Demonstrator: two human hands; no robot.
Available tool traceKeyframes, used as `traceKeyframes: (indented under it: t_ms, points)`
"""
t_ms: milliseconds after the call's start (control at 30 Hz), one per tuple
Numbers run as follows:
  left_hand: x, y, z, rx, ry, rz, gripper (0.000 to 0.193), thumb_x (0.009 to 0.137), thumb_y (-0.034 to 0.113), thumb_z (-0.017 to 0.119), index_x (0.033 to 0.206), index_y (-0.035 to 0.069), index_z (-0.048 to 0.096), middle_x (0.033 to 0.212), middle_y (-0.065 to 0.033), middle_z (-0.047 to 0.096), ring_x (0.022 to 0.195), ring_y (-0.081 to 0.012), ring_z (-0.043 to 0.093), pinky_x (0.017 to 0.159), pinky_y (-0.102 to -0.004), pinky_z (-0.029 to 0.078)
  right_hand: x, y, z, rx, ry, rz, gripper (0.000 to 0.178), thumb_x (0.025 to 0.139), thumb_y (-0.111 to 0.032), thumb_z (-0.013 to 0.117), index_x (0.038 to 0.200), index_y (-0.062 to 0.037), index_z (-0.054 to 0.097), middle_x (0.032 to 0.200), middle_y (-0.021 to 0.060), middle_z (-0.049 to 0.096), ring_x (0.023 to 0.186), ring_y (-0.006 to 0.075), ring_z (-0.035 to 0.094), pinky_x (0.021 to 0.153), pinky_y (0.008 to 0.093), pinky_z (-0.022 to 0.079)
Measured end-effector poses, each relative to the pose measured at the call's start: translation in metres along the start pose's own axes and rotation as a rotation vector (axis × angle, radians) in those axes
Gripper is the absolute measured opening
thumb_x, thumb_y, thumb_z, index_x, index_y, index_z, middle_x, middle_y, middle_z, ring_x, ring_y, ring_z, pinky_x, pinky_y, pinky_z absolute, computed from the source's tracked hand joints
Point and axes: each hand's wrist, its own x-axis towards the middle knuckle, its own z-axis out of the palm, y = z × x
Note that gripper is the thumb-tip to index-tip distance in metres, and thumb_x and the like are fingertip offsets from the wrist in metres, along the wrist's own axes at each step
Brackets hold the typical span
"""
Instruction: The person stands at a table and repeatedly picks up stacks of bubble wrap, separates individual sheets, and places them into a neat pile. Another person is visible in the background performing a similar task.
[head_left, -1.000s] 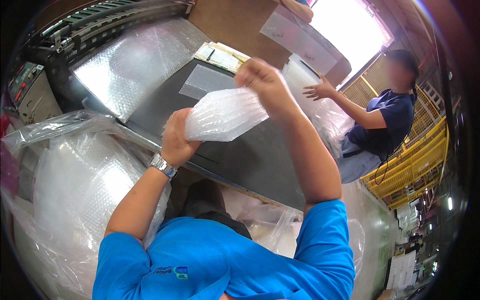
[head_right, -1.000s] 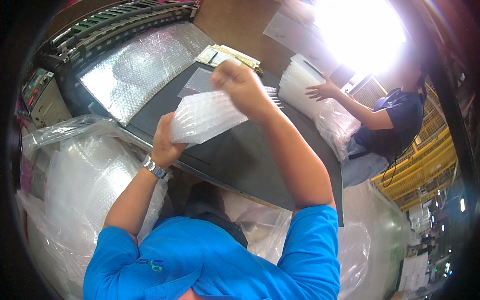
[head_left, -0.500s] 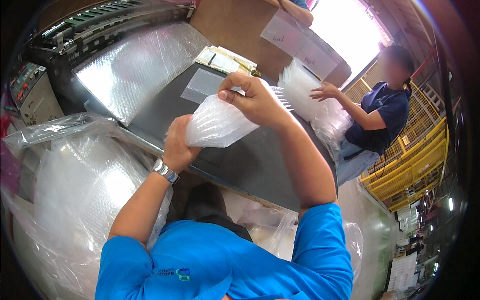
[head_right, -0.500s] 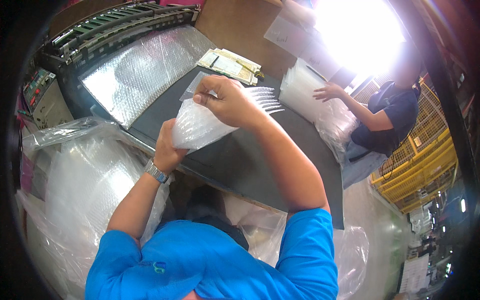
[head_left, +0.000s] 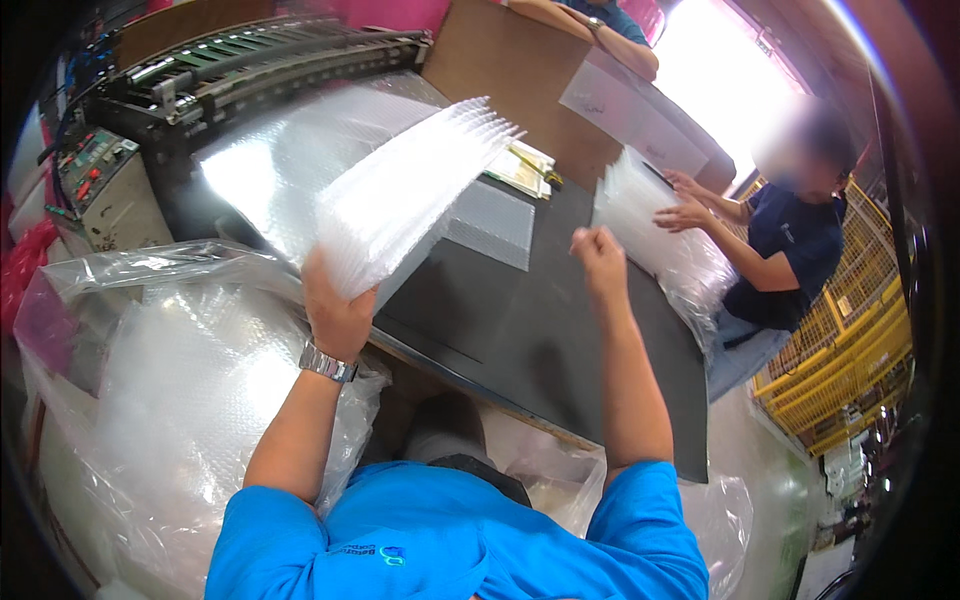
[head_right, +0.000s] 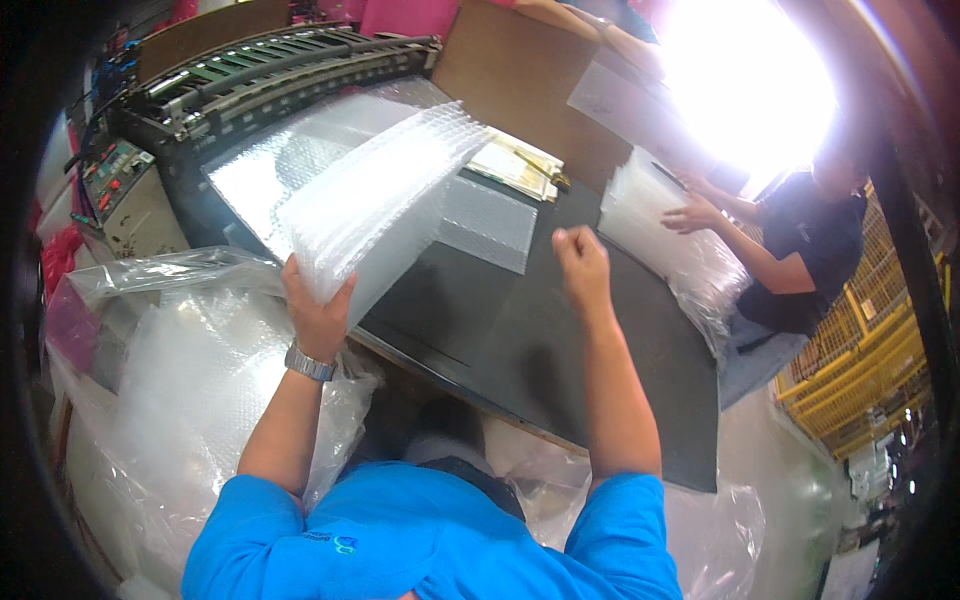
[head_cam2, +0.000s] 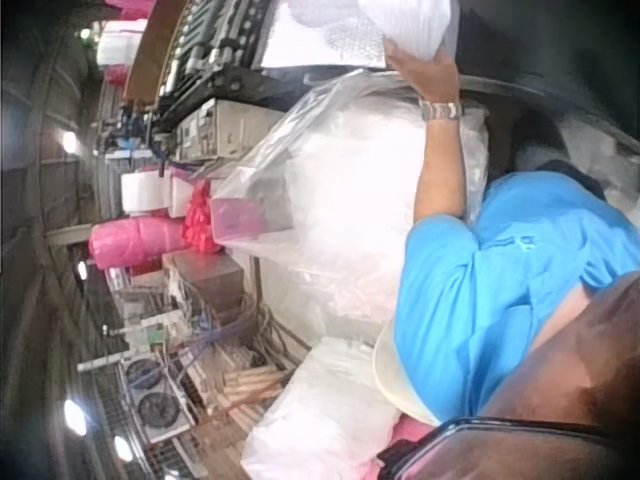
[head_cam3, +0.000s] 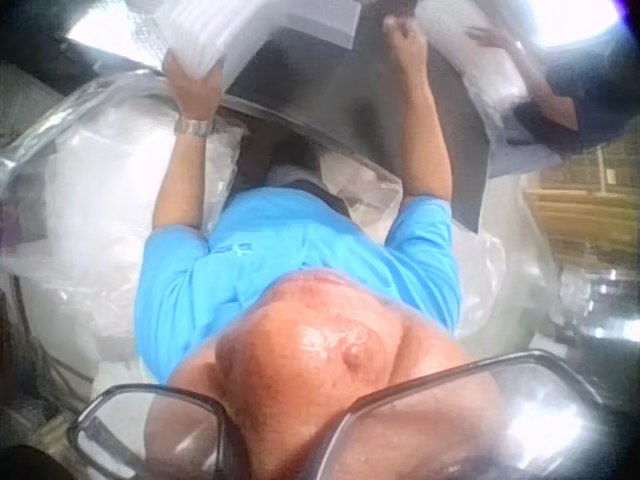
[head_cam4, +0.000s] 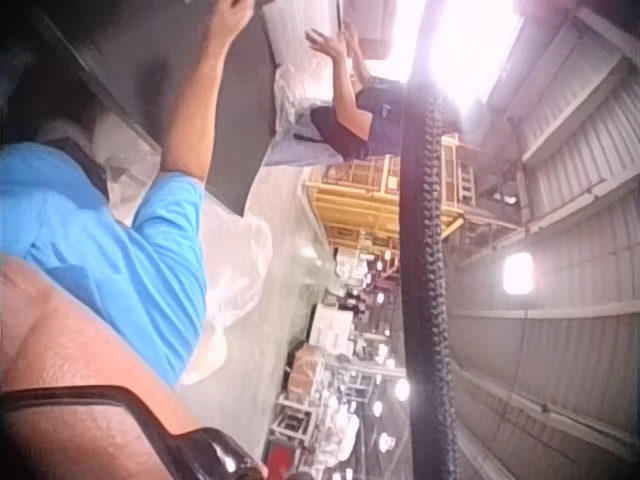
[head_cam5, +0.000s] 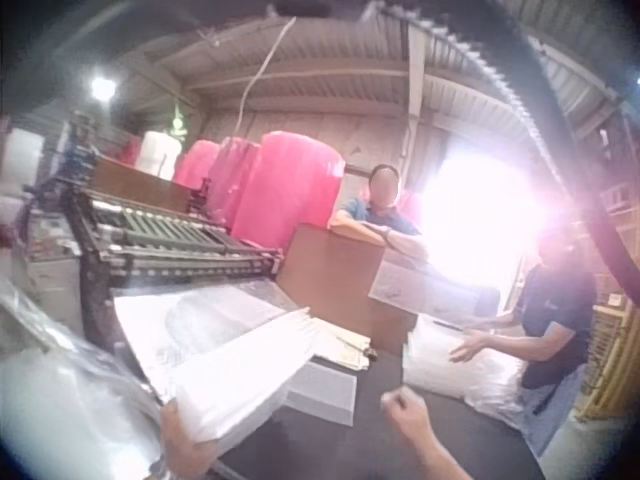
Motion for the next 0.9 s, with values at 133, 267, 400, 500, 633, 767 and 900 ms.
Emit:
traceKeyframes:
  t_ms: [133,267,400,500,633,767,900]
  points:
    - [0.013,-0.018,-0.023,0.015,0.153,-0.003,0.066,0.065,0.013,0.070,0.120,-0.001,0.037,0.112,-0.0212,0.046,0.102,-0.0385,0.044,0.088,-0.0451,0.035,-0.027,0.073,0.050,-0.181,-0.148,-0.012,0.018,0.081,-0.020,0.057,0.091,-0.0043,0.058,0.089,0.0096,0.057,0.087,0.0201,0.053,0.079,0.0294,0.039]
    - [0.023,-0.020,-0.048,0.144,0.223,0.047,0.065,0.065,0.011,0.069,0.120,-0.001,0.038,0.111,-0.0201,0.047,0.102,-0.0372,0.044,0.088,-0.0443,0.035,-0.066,0.110,0.089,-0.574,-0.201,-0.047,0.025,0.079,-0.020,0.056,0.101,-0.0084,0.059,0.106,0.0138,0.054,0.106,0.0281,0.048,0.094,0.0389,0.032]
    - [0.026,-0.026,-0.063,0.254,0.295,0.126,0.062,0.066,0.010,0.068,0.119,0.000,0.039,0.110,-0.0186,0.047,0.101,-0.0357,0.044,0.087,-0.0435,0.035,-0.074,0.104,0.087,-0.519,-0.180,-0.029,0.024,0.079,-0.021,0.056,0.100,-0.0093,0.060,0.105,0.0116,0.055,0.105,0.0271,0.049,0.095,0.0410,0.031]
    - [0.027,-0.031,-0.074,0.292,0.313,0.160,0.062,0.066,0.010,0.069,0.119,0.000,0.039,0.108,-0.0180,0.048,0.099,-0.0351,0.045,0.085,-0.0431,0.036,-0.073,0.104,0.079,-0.396,-0.226,0.024,0.022,0.078,-0.020,0.056,0.098,-0.0090,0.061,0.104,0.0104,0.056,0.104,0.0268,0.049,0.094,0.0402,0.032]
    - [0.027,-0.031,-0.080,0.301,0.342,0.150,0.062,0.065,0.007,0.069,0.119,0.000,0.039,0.109,-0.0179,0.046,0.101,-0.0342,0.045,0.086,-0.0419,0.036,-0.073,0.102,0.077,-0.345,-0.239,0.038,0.021,0.077,-0.018,0.058,0.095,-0.0086,0.061,0.103,0.0095,0.057,0.101,0.0270,0.050,0.093,0.0392,0.033]
    - [0.022,-0.036,-0.083,0.233,0.386,0.070,0.064,0.066,0.007,0.070,0.121,0.000,0.039,0.114,-0.0171,0.043,0.104,-0.0327,0.045,0.089,-0.0407,0.036,-0.074,0.100,0.076,-0.355,-0.216,0.019,0.020,0.076,-0.017,0.058,0.094,-0.0082,0.062,0.101,0.0097,0.057,0.099,0.0273,0.051,0.091,0.0384,0.035]
    - [0.019,-0.038,-0.085,0.202,0.366,0.034,0.066,0.066,0.008,0.071,0.123,0.000,0.037,0.115,-0.0161,0.042,0.105,-0.0317,0.044,0.090,-0.0400,0.036,-0.074,0.103,0.076,-0.350,-0.211,0.029,0.019,0.076,-0.016,0.058,0.093,-0.0077,0.062,0.101,0.0099,0.057,0.099,0.0276,0.051,0.090,0.0383,0.036]
